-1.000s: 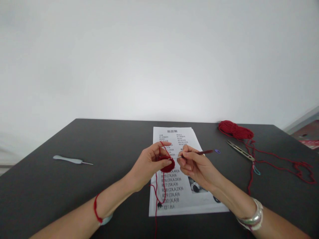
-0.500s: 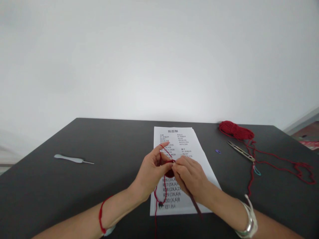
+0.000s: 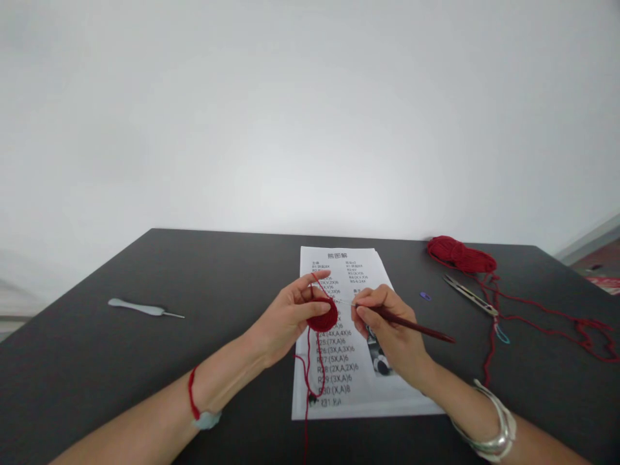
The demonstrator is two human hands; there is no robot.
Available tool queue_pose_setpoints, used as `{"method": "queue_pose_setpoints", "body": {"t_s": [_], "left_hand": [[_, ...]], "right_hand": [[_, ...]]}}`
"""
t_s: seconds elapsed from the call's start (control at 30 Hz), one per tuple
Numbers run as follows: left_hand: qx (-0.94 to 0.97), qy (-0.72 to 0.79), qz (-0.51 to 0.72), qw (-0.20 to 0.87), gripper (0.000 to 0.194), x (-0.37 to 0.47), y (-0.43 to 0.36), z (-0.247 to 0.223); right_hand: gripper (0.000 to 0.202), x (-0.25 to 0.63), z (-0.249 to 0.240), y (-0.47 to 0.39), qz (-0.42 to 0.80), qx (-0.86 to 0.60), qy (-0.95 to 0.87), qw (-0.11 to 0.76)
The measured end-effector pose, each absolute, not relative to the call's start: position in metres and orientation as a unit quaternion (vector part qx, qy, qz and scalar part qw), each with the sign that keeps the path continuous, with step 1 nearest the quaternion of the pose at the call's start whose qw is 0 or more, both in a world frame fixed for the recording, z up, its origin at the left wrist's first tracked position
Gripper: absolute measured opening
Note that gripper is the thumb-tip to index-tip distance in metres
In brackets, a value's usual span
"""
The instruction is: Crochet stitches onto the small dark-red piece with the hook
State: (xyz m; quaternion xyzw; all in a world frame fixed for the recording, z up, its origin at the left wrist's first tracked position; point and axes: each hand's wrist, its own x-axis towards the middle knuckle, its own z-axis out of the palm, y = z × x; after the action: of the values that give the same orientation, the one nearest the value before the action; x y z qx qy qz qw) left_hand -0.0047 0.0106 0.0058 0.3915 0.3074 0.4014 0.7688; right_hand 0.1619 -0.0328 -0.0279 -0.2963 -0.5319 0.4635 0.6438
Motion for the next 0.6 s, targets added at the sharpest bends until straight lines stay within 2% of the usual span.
{"method": "queue_pose_setpoints", "body": {"t_s": [0.17,0.43,0.6], "left_hand": [[0.414,0.300,0.375,0.773,0.053,-0.007,0.013,0.008],[0.443,0.276,0.326,0.788,0.048,-0.014,0.021,0.008],[0.458,0.272,0.299,0.792,0.043,-0.016,0.022,0.008]], "right_hand": [[0.007,0.167,-0.028,-0.032,0.503,-0.276,-0.517,0.635],[0.009,0.184,-0.025,-0.031,0.494,-0.286,-0.575,0.586],[0.008,0.188,-0.017,-0.027,0.568,-0.267,-0.528,0.573]]}}
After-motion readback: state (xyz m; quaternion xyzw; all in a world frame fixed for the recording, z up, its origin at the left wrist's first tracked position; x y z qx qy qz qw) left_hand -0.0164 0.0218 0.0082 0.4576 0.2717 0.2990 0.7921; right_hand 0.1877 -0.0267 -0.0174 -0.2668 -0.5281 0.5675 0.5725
